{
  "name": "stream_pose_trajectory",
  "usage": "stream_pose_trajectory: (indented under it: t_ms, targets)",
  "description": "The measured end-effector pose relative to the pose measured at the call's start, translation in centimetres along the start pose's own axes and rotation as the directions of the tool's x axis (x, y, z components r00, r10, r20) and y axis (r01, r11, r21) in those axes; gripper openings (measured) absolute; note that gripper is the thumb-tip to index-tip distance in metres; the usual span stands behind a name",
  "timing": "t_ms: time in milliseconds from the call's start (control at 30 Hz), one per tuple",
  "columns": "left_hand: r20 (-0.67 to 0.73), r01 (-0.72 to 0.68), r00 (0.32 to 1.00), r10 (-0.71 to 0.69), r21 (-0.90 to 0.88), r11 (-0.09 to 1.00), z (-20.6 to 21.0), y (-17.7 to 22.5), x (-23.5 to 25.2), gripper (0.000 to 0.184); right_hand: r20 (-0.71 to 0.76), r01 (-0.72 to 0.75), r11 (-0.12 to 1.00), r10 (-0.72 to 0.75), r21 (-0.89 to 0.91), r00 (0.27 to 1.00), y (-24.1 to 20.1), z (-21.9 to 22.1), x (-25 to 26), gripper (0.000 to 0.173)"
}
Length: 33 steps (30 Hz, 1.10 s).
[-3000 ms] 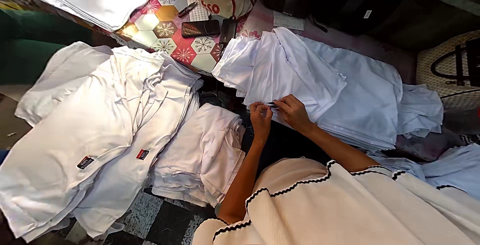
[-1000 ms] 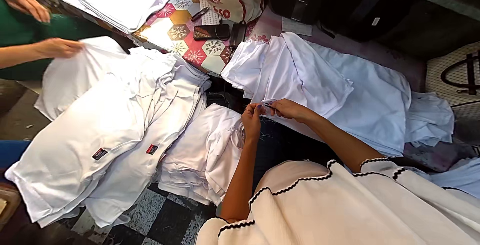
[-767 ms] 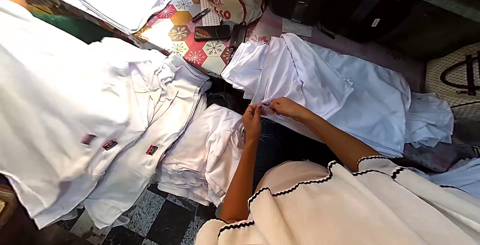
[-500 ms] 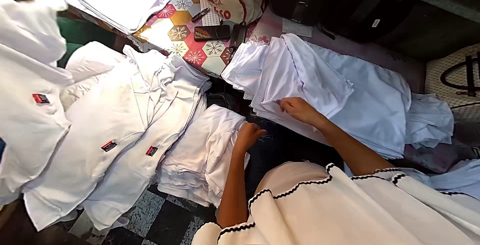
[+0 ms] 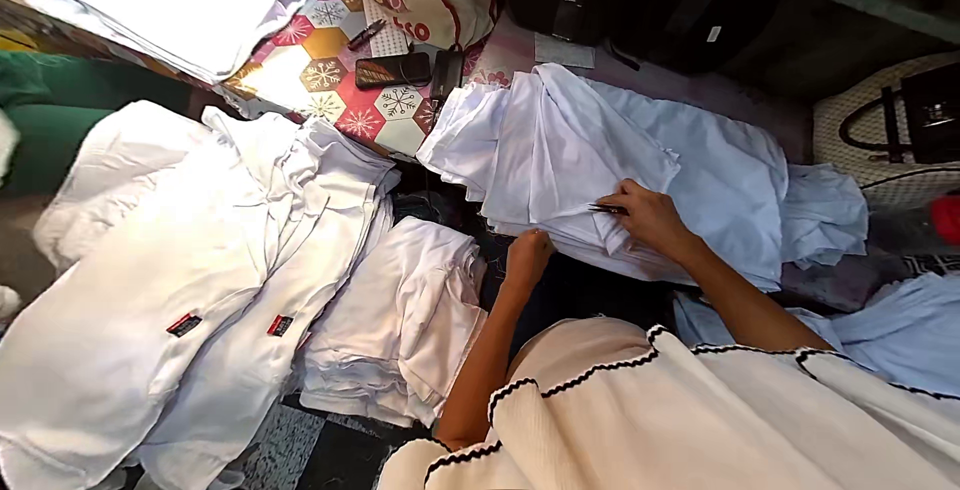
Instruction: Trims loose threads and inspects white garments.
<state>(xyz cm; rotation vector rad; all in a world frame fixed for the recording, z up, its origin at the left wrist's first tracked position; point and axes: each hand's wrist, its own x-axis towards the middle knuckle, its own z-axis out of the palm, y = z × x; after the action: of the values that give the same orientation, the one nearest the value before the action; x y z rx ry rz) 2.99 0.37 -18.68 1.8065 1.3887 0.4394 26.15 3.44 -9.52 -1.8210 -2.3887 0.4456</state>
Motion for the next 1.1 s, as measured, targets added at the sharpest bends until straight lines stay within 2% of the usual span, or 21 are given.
stream_pose_trajectory:
  t_ms: [33, 67, 100, 167, 200, 267, 300, 367, 433, 467, 533, 633, 700, 1100]
  targets:
    - [0.078, 0.042, 0.996, -0.04, -0.021, 0.999, -0.7, 0.6, -0.3, 0.025, 0.028, -0.042, 0.998, 0.04, 0.054, 0.999, 0.2, -0.3, -0.4, 0.022]
    - [0.079, 0.052, 0.996, -0.048, -0.051, 0.997, -1.5, 1.4, -0.7, 0.028, 0.003, -0.048, 0.993, 0.048, 0.111, 0.999, 0.3, -0.7, -0.6, 0.023]
    - [0.016, 0.03, 0.999, -0.028, -0.088, 0.996, -2.0, 2.2, -1.1, 0.029, -0.038, -0.034, 0.984, 0.041, 0.174, 0.998, 0.0, -0.9, -1.0, 0.022]
    - [-0.227, -0.091, 0.972, 0.06, -0.13, 0.987, -2.0, 3.2, -0.8, 0.022, -0.097, 0.006, 0.951, 0.026, 0.31, 0.995, -1.1, -0.9, -1.1, 0.018]
    - [-0.325, -0.14, 0.941, 0.096, -0.116, 0.983, -1.6, 3.5, 0.2, 0.019, -0.083, -0.01, 0.924, 0.045, 0.383, 0.996, -1.7, -0.7, -0.7, 0.021]
    - [-0.388, -0.167, 0.911, 0.143, -0.029, 0.985, -0.5, 3.3, 2.6, 0.025, 0.068, -0.163, 0.839, 0.15, 0.52, 0.986, -2.6, 0.3, 0.3, 0.032]
    - [-0.399, -0.172, 0.903, 0.16, 0.006, 0.985, 0.5, 2.7, 3.4, 0.021, 0.162, -0.264, 0.762, 0.208, 0.591, 0.965, -2.9, 1.1, 0.6, 0.038]
    - [-0.481, -0.223, 0.849, 0.219, 0.049, 0.974, 2.3, 1.3, 4.4, 0.01, 0.344, -0.449, 0.518, 0.29, 0.728, 0.893, -3.3, 1.9, 0.8, 0.05]
    - [-0.554, -0.264, 0.807, 0.204, -0.029, 0.964, 3.1, 0.6, 4.3, 0.01, 0.517, -0.578, 0.215, 0.281, 0.787, 0.808, -3.5, 2.0, 0.6, 0.055]
    - [-0.573, -0.28, 0.802, 0.167, -0.114, 0.953, 3.4, 0.4, 3.9, 0.009, 0.579, -0.616, 0.111, 0.248, 0.78, 0.777, -3.5, 2.2, 0.1, 0.053]
    - [-0.586, -0.289, 0.806, 0.085, -0.263, 0.921, 3.4, 0.2, 3.3, 0.007, 0.646, -0.662, 0.026, 0.19, 0.749, 0.739, -3.5, 3.1, -0.5, 0.046]
    - [-0.528, -0.24, 0.849, -0.008, -0.4, 0.884, 2.8, 0.5, 2.9, 0.01, 0.664, -0.682, 0.057, 0.185, 0.729, 0.725, -4.0, 4.1, -0.6, 0.042]
    - [-0.527, -0.239, 0.849, -0.028, -0.431, 0.87, 2.7, 0.6, 2.8, 0.009, 0.668, -0.69, 0.096, 0.185, 0.717, 0.72, -4.4, 4.4, -0.2, 0.042]
    - [-0.574, -0.268, 0.819, 0.005, -0.376, 0.887, 3.4, -0.1, 2.8, 0.009, 0.559, -0.606, 0.134, 0.272, 0.784, 0.784, -5.2, 6.9, 0.9, 0.038]
